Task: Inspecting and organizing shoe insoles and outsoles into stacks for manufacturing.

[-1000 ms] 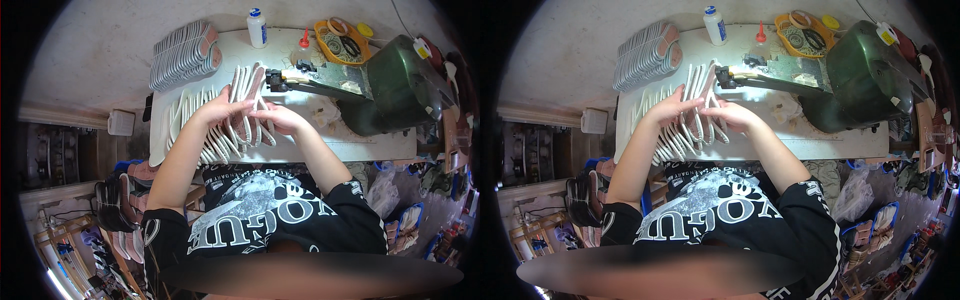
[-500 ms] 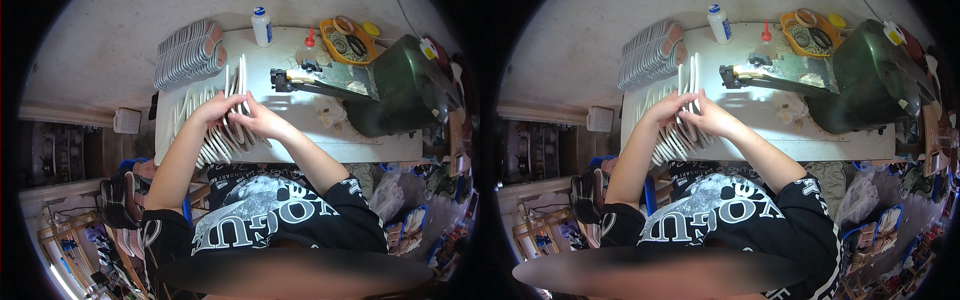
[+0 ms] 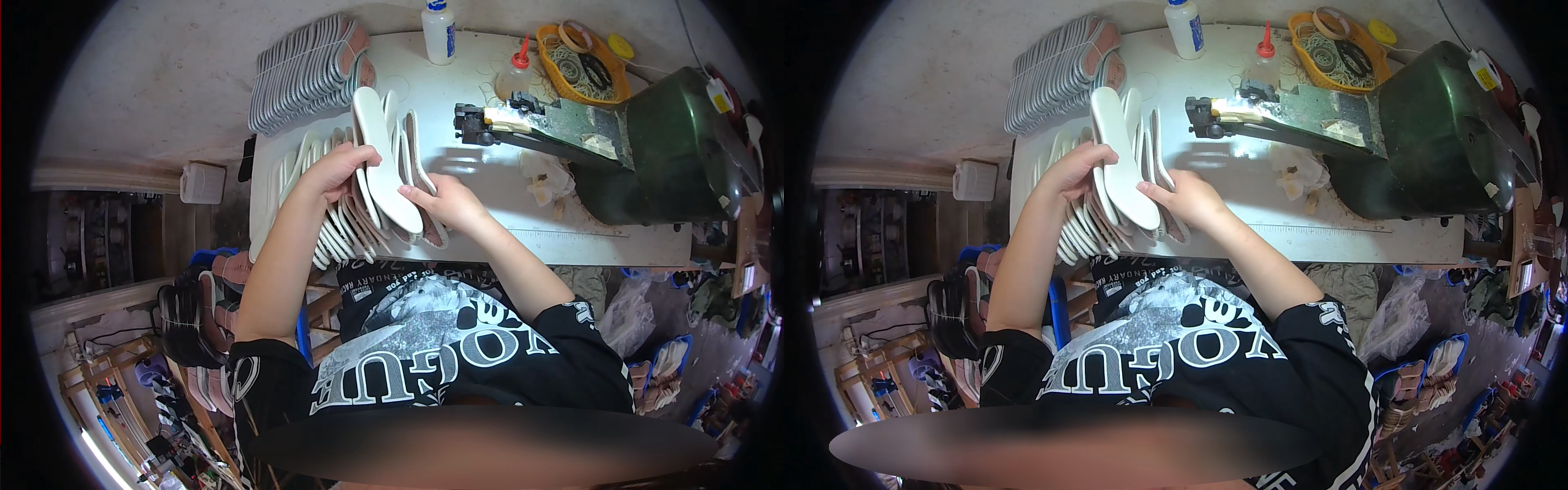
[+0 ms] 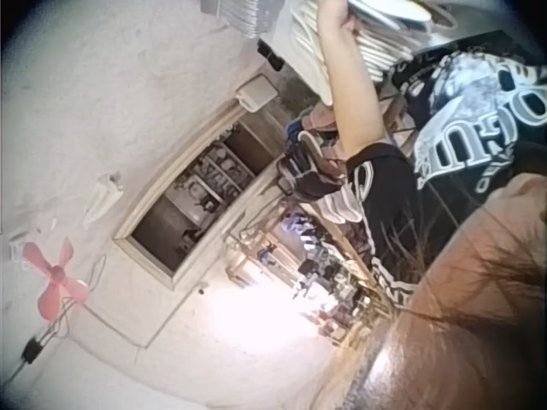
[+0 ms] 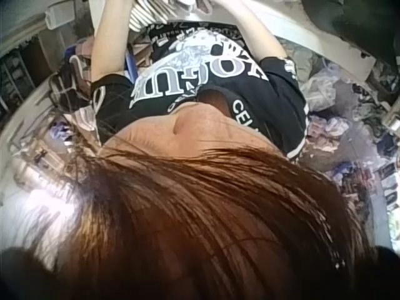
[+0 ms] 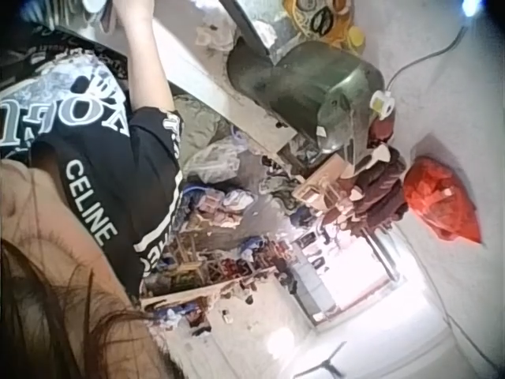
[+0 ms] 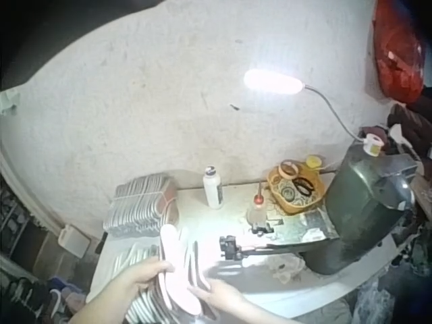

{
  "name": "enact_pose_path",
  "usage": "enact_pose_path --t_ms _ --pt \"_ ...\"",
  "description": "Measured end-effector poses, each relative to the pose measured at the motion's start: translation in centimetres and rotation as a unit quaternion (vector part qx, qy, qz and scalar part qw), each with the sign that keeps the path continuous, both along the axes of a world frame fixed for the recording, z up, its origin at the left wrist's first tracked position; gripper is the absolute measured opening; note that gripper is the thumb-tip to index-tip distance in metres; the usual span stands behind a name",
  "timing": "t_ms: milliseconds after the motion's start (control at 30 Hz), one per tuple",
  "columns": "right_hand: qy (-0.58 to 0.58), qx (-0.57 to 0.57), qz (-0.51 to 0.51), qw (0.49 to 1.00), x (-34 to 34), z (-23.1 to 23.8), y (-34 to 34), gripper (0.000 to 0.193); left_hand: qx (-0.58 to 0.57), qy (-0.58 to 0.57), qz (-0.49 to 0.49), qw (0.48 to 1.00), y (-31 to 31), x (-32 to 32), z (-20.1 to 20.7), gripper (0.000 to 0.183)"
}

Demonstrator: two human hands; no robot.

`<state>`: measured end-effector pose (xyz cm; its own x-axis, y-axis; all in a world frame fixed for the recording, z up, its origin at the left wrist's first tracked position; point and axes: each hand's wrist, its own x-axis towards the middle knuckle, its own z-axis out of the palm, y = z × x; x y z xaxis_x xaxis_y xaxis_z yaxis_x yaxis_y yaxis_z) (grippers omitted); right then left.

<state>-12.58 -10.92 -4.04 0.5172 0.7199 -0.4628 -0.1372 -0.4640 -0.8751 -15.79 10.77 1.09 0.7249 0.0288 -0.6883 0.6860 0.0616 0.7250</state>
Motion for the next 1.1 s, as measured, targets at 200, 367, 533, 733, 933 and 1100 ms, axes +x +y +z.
enact_pose_path --t_ms 200,367,533,733,933,1100 --pt "-0.285 -0.021 -0.078 0.955 -1.3 -3.4 -0.5 0.085 -0.093 -0.027 0.106 0.99 1.3 -0.2 -0.5 0.047" --pt "-0.353 -0.109 -0.03 0.929 -2.2 0.8 1.1 0.095 -0.116 -0.045 0.161 0.979 2.6 -1.3 -1.4 0.049" --pt "-0.33 -0.132 0.011 0.935 -1.4 1.5 2.3 0.082 -0.094 -0.052 0.152 0.983 1.9 -1.2 -0.9 0.048" --pt "-0.361 -0.163 -0.028 0.918 -1.9 2.5 -1.1 0.087 0.027 -0.056 0.045 0.997 0.5 -0.4 -0.1 0.062" --pt "-0.456 -0.154 -0.027 0.876 -2.4 2.4 -1.8 0.084 0.328 -0.142 -0.15 0.922 -1.6 0.2 -3.2 0.071" --pt "-0.463 -0.151 -0.017 0.873 -2.5 2.6 -0.9 0.08 0.397 -0.082 -0.236 0.883 -3.1 0.4 -1.7 0.071"
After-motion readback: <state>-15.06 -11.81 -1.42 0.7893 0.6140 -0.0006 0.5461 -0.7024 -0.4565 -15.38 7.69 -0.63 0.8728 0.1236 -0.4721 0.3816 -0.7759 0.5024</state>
